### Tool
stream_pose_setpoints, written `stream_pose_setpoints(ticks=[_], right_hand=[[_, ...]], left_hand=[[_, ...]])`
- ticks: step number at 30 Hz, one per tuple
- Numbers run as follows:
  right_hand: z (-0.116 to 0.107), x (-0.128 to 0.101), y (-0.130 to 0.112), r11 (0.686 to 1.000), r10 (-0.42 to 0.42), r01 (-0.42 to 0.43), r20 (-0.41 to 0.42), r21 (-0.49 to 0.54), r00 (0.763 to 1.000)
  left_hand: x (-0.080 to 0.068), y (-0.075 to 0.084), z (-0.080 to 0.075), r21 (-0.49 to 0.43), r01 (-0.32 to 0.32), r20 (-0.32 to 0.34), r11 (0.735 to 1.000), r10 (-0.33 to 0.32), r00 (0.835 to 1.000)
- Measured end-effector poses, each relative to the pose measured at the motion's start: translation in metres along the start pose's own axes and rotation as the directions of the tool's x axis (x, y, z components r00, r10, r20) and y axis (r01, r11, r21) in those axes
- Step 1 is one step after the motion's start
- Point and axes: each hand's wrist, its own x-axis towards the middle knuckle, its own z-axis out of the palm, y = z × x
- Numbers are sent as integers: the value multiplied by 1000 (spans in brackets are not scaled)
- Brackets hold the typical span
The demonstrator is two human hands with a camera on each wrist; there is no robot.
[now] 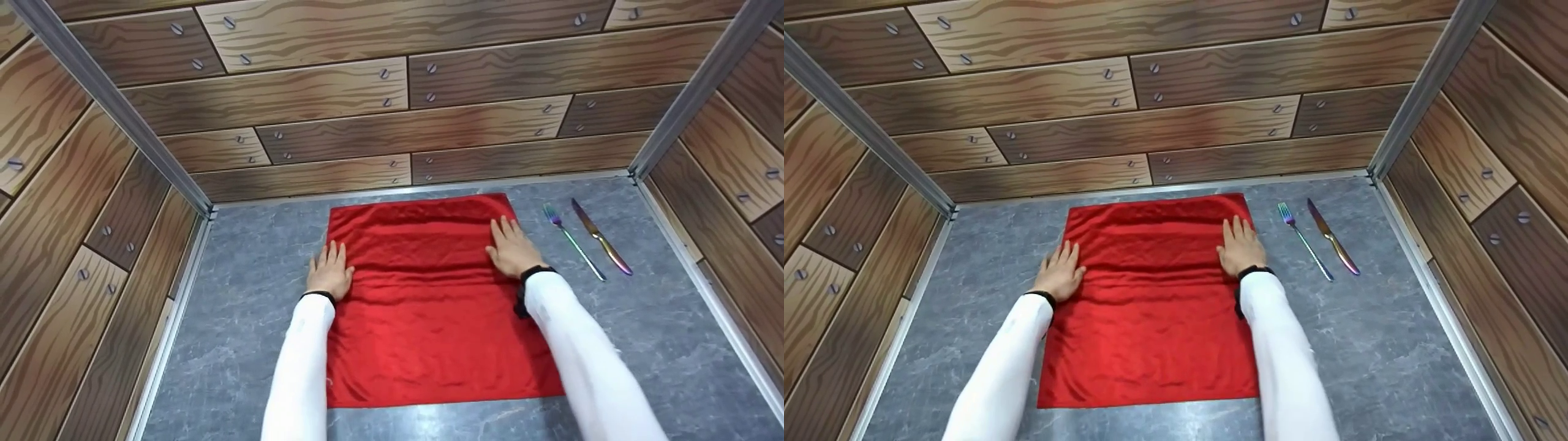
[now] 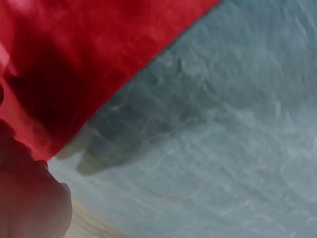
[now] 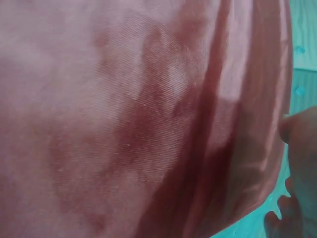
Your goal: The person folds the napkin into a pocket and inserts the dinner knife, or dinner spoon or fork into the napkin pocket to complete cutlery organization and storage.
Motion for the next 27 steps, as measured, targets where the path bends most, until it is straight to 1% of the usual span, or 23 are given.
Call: stream_pose_setpoints(ticks=[2, 4, 6, 7, 9, 12, 14, 16, 19, 21, 22, 24, 26, 27], right_hand=[[1, 1, 3, 998, 55, -55, 89, 2, 995], [3, 1, 5, 995, 97, -99, 151, 4, 984], [4, 1, 8, 992, 121, -124, 181, 5, 976], [4, 2, 9, 992, 123, -127, 181, 7, 976], [5, 3, 10, 992, 123, -127, 161, 16, 979], [2, 6, 9, 989, 121, -128, 98, 68, 988], [-2, 10, 10, 982, 136, -140, 42, 123, 990], [-7, 14, 10, 969, 158, -153, -7, 193, 987], [-11, 21, 12, 940, 192, -171, -45, 294, 980], [-14, 26, 14, 910, 210, -179, -42, 373, 977], [-15, 28, 15, 891, 220, -187, -33, 415, 975], [-17, 31, 16, 849, 248, -217, -1, 481, 969], [-20, 34, 17, 804, 277, -251, 35, 539, 960], [-22, 35, 17, 788, 291, -268, 50, 555, 956]], left_hand=[[1, -3, 5, 7, 17, 28, 1000, -17, 999], [1, -6, 8, 19, 23, 51, 1000, -24, 998], [2, -7, 6, 25, 30, 67, 999, -32, 997], [2, -7, 4, 25, 36, 78, 999, -38, 996], [3, -4, -2, -3, 52, 79, 999, -52, 995], [5, 1, -11, -90, 91, 55, 992, -86, 995], [8, 4, -18, -162, 117, 17, 980, -116, 993], [10, 6, -24, -222, 146, -25, 964, -155, 988], [15, 7, -30, -284, 187, -83, 940, -218, 972], [19, 7, -33, -328, 212, -105, 921, -259, 960], [21, 7, -35, -353, 227, -103, 908, -279, 955], [25, 7, -38, -405, 255, -78, 878, -311, 947], [29, 8, -42, -463, 267, -52, 845, -327, 944], [31, 9, -44, -490, 271, -37, 828, -331, 943]])
